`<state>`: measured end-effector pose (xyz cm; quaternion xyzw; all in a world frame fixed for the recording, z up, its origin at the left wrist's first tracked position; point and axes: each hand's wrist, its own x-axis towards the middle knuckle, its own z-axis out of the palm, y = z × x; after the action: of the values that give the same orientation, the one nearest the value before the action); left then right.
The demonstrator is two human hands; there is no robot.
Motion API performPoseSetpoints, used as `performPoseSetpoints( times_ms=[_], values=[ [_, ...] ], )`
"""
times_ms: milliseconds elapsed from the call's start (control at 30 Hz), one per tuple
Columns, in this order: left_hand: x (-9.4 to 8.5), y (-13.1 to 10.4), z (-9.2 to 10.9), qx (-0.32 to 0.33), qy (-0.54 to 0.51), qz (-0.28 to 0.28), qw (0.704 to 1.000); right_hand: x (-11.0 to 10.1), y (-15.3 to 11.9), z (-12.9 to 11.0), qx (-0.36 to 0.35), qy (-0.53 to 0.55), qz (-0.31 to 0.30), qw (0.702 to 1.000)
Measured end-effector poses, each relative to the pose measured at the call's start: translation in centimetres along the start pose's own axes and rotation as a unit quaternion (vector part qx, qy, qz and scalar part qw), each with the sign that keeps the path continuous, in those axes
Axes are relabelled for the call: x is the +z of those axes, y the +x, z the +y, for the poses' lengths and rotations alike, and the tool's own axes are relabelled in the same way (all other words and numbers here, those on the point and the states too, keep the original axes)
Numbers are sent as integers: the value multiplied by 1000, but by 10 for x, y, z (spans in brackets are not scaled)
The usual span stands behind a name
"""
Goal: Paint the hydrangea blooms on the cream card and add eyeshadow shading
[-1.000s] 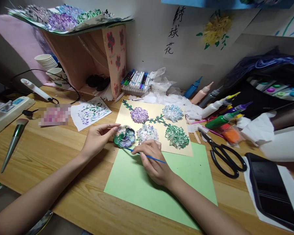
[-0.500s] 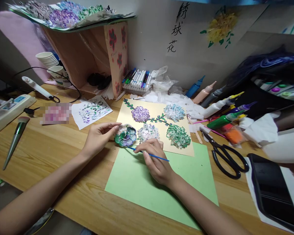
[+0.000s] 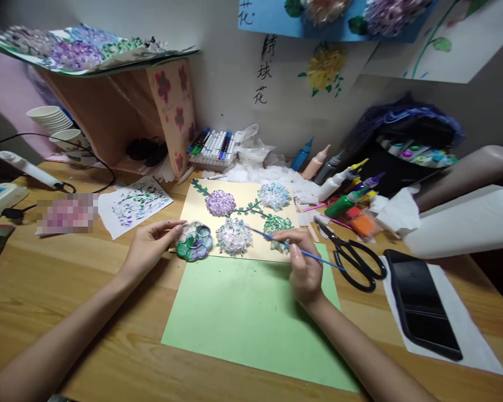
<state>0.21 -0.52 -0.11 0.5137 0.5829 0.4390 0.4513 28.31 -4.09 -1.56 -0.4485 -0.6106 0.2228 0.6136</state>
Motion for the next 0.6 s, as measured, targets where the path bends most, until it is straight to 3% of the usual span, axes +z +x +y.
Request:
performPoseSetpoints(
  times_ms=[100, 333, 467, 600],
  values=[
    [0, 4, -2, -33, 16, -8, 999, -18, 5, 14, 44, -53, 19, 997],
    [1, 5, 0, -92, 48, -13, 995, -18, 4, 17, 37, -137, -110, 984],
    [0, 6, -2, -93, 54, -18, 994, -19, 4, 15, 26, -162, -78, 983],
    [1, 7, -2, -91, 53, -18, 994, -19, 5, 14, -4, -178, -109, 978]
  ],
)
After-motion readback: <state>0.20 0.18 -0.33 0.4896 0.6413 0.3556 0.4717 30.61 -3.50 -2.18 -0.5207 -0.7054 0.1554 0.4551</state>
